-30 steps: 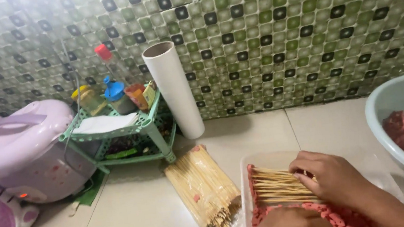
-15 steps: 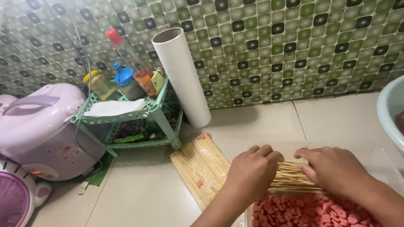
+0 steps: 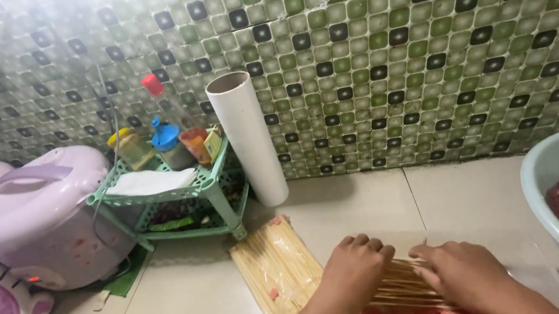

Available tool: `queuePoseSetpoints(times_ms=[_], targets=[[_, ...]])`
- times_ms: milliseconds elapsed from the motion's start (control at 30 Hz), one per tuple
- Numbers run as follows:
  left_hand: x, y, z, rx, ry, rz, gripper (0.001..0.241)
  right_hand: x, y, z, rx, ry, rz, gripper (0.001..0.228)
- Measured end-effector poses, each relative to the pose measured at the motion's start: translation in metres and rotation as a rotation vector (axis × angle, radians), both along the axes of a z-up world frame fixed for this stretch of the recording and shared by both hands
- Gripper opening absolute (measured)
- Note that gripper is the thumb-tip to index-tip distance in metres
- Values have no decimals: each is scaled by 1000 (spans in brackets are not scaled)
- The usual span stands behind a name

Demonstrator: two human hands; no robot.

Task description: The person is skewering small, diced pieces of pink food onto wooden skewers at a fast and efficient pace.

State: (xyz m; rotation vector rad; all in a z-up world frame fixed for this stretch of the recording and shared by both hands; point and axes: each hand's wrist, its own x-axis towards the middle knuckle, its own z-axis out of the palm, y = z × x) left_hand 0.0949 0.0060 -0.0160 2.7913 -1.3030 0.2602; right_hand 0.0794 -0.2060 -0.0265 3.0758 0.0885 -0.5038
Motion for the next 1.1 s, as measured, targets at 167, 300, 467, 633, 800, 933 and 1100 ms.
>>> queuePoseSetpoints(times_ms=[167,300,467,633,800,933,1100], targets=[[14,-2,-30,36,-26,-44,15,5,-1,-15,-7,0,37,32],[11,-3,-19,120,14,-41,74,12,-7,-35,-43,-41,58,25],[15,-2,-36,63,-74,-41,22,9,-5,-27,-26,-59,62,23],[16,-3,-41,50,-93,-31,16,9,-3,-16,-30,43,2,24],[12,-4,-29,144,-35,-13,19,10,-6,-22,-34,-13,56,16],[8,-3,-13,187,23,-22,77,6,-2,-15,-22,-22,51,14],[11,-4,-25,164,-38,-16,17,2,3,-4,2,-7,67,17]])
